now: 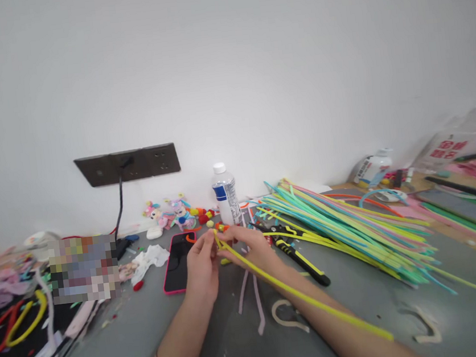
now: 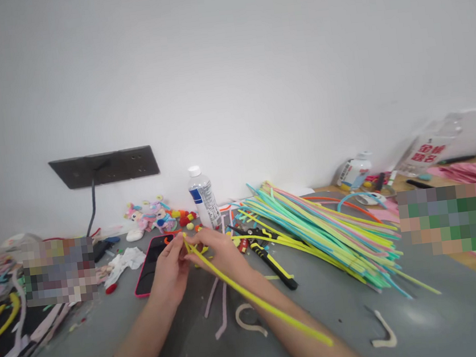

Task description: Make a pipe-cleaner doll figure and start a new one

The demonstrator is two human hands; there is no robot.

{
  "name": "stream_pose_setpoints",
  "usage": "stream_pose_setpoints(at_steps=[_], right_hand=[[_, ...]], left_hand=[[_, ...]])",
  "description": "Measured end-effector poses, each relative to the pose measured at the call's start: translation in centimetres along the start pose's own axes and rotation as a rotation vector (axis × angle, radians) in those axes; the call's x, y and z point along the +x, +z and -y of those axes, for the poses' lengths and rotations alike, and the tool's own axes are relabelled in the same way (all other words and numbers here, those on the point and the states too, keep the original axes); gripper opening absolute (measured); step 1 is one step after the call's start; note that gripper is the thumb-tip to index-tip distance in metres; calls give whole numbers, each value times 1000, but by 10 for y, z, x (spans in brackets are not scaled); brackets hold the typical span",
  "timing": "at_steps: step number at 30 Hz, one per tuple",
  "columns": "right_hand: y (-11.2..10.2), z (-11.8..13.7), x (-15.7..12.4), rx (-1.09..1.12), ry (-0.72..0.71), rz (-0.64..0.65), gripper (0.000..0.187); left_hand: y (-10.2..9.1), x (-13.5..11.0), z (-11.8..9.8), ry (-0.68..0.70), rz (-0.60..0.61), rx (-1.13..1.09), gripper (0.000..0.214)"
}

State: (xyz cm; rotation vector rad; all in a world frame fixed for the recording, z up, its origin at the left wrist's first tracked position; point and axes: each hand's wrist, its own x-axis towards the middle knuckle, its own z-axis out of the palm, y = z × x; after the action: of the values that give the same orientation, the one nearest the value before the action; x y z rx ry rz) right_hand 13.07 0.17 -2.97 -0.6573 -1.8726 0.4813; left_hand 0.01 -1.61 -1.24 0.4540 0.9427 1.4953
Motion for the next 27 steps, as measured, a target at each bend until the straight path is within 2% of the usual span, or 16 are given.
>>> stream_pose_setpoints(at_steps=[2,5,8,11,13,16,20,27], right_hand=[[2,2,-1,-42,-8,39,28],[0,6,1,-33,45,47,21],[-7,7,4,43,117,-14,18],[-16,3,9,191,217,-97,23],[-23,0,12,306,300,-108,28],[-33,-3,15,433,383,-14,32],[-38,-5,17,521,418,99,29],[-36,-11,15,569,474,49,31]], left_hand=[[0,0,-1,-36,16,-17,49],[1,0,-3,-56,86,-15,44],[0,0,-6,0,144,28,42],[-3,2,-5,77,188,144,40],[-4,3,-4,126,205,243,37],[-5,2,-3,240,216,423,32],[-5,0,-4,357,240,600,23],[-1,-5,-10,279,225,574,22]])
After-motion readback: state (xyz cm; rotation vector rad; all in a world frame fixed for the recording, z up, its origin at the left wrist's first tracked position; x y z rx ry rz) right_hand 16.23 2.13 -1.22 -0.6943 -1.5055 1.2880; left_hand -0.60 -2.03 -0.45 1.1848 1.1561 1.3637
